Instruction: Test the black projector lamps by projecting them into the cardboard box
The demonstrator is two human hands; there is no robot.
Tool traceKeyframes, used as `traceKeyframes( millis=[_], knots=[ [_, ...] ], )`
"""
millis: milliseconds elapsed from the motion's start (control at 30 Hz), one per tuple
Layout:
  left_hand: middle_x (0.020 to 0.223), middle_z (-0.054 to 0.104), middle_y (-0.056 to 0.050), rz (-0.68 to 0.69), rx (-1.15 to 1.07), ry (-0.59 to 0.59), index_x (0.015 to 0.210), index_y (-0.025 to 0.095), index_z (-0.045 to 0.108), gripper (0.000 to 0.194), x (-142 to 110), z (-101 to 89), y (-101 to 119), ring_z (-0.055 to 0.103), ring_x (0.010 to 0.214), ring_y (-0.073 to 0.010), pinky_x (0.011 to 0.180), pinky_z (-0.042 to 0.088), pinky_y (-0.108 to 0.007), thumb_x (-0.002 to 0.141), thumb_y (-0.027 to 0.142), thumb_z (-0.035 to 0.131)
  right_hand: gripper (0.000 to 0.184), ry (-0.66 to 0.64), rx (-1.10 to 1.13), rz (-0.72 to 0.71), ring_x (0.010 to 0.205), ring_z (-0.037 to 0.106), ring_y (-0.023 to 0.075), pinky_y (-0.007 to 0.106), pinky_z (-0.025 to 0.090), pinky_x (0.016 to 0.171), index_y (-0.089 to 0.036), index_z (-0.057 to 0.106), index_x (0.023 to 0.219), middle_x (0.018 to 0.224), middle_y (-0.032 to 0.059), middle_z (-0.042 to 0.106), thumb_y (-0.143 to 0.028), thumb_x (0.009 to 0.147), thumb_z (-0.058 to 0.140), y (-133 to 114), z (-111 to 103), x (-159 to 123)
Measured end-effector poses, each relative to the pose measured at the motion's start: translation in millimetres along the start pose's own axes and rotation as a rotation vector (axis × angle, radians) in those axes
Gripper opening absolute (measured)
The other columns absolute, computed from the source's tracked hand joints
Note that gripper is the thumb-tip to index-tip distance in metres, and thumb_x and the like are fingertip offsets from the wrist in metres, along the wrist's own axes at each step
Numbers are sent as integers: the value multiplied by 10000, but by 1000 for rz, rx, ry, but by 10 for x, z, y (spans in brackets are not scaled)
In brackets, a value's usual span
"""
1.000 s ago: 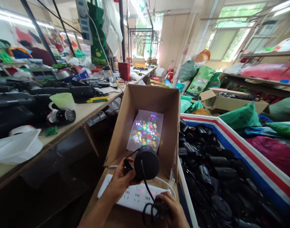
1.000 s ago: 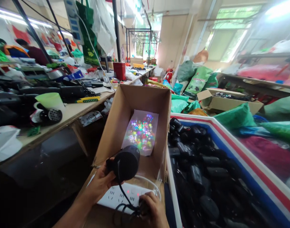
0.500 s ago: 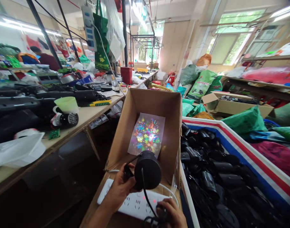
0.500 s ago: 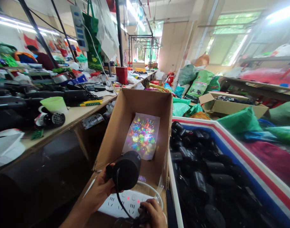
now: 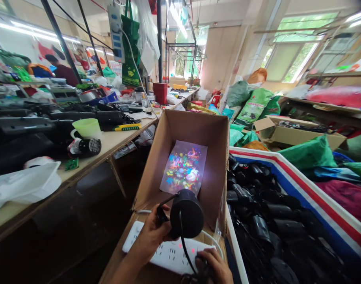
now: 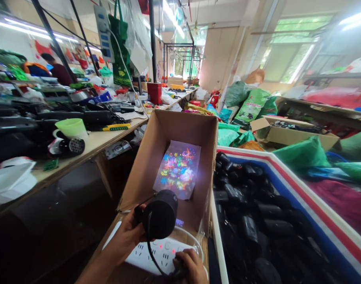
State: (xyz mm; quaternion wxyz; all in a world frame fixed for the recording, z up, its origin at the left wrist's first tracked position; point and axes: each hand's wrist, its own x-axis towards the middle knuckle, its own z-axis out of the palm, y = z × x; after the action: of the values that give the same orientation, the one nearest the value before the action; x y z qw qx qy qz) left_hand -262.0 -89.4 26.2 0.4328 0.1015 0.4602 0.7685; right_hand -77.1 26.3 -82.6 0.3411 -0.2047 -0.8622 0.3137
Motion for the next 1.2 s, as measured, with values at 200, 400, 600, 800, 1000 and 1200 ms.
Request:
traceKeyframes(
  millis=[200, 400, 600, 800, 1000, 1200],
  knots=[
    [784, 605, 38, 0, 6, -29, 954, 241, 480, 485, 13, -34, -41, 619, 659, -133, 591, 548, -302, 612, 322, 814, 252, 27, 23, 25, 688, 674, 191, 249, 542, 596, -237, 690, 830, 774, 58, 673, -369, 857, 478, 22, 54, -11],
    [779, 586, 40, -3, 22, -44, 961, 238, 464, 514, 5, -43, -46, 611, 654, -139, 595, 566, -344, 603, 350, 815, 303, 38, 44, 80, 662, 660, 189, 249, 534, 571, -235, 693, 780, 740, 57, 661, -460, 844, 501, -44, 61, 16],
    [779, 574, 42, 10, 50, -48, 960, 235, 470, 480, 8, -72, -70, 609, 649, -138, 588, 567, -345, 629, 347, 800, 291, 21, 32, 107, 670, 658, 185, 240, 525, 573, -244, 691, 749, 758, 54, 659, -455, 842, 515, -73, 42, 49],
    [772, 588, 39, 20, 86, -72, 965, 232, 473, 430, 6, -67, -55, 621, 681, -151, 638, 564, -366, 669, 335, 768, 271, 23, -5, 19, 693, 641, 191, 260, 522, 599, -240, 689, 773, 750, 52, 654, -431, 855, 515, -4, 41, 35],
    [713, 605, 41, 35, 160, -49, 946, 217, 464, 415, -38, 14, 4, 616, 626, -144, 587, 552, -313, 672, 325, 757, 205, -8, -63, -163, 650, 616, 191, 292, 505, 605, -250, 660, 772, 699, 29, 670, -339, 873, 506, 46, 4, 119],
    [736, 620, 14, 110, 302, -45, 964, 200, 467, 351, -30, 8, -16, 615, 665, -153, 601, 515, -277, 726, 322, 694, 304, 63, 233, 163, 699, 656, 201, 281, 522, 624, -220, 648, 636, 762, 54, 689, -455, 806, 557, -261, -65, 242]
  ],
)
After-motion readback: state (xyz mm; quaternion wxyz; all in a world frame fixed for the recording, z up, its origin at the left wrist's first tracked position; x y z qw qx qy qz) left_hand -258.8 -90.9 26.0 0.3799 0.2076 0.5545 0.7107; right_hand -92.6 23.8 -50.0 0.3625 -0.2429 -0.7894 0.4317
